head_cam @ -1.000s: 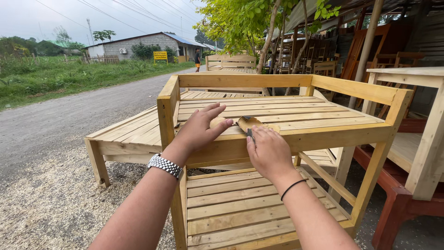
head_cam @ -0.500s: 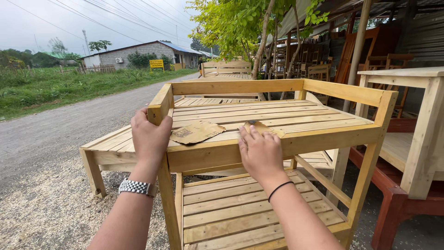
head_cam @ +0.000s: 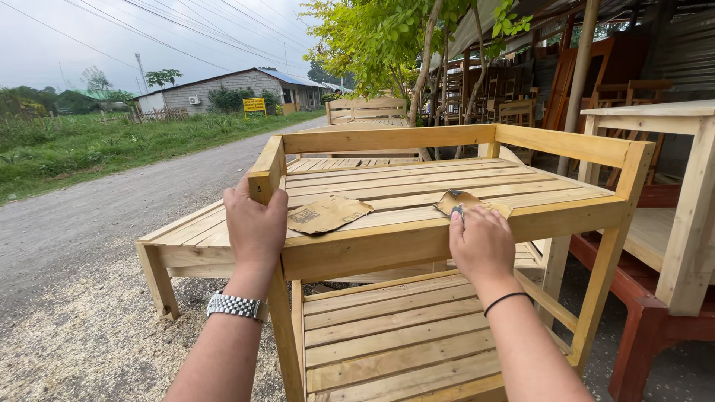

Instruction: The person sands the top edge and surface of a wooden shelf unit using a piece of sandpaper. They hold the shelf with one hand and rub the sandpaper back and forth along the wood with the other hand.

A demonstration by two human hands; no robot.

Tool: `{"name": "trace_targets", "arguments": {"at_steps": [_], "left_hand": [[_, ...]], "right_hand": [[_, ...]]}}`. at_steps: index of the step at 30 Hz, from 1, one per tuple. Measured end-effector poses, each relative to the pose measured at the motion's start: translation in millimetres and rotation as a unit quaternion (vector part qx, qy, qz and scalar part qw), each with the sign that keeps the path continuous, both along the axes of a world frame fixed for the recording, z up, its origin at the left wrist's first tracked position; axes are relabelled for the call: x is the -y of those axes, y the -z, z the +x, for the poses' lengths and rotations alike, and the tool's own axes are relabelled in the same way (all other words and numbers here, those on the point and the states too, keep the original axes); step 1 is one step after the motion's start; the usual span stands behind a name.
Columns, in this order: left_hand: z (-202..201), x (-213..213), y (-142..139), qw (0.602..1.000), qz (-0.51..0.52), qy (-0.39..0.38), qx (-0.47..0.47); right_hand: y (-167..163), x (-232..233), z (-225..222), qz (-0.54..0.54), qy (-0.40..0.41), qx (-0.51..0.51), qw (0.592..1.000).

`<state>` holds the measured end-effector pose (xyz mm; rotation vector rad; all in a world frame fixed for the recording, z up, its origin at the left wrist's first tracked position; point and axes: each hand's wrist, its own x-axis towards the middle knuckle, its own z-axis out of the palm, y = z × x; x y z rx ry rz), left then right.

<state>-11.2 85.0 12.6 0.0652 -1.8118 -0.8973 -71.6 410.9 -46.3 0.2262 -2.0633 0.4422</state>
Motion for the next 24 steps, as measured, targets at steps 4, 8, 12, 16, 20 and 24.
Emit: {"name": "trace_targets", "arguments": {"at_steps": [4, 8, 12, 16, 20, 24], "left_hand": [[-1.1, 2.2, 1.9, 0.999, -0.02, 0.005, -0.044], [0.3, 4.4, 1.5, 0.995, -0.074, 0.02, -0.068], [1.5, 4.2, 2.4, 0.993, -0.089, 0.017, -0.082], [-0.6, 2.8, 3.9, 0.996, -0.049, -0.01, -0.077], [-1.9, 3.4, 3.1, 0.997, -0.059, -0.02, -0.041], [2.8, 7.1, 0.0, 1.0, -0.025, -0.008, -0.01]], "right_hand": [[15.7, 75.3, 15.5, 0.039, -0.09, -0.045, 0.994], [22.9, 78.2, 19.8, 0.081, -0.184, -0.063, 0.978], [11.0, -6.2, 7.6, 0.06, -0.096, -0.048, 0.992], [8.2, -37.8, -3.4, 0.006, -0.02, -0.037, 0.999], [26.2, 42.7, 6.4, 0.029, -0.065, -0.08, 0.994], [32.6, 79.9, 24.0, 0.063, -0.163, -0.085, 0.981]]}}
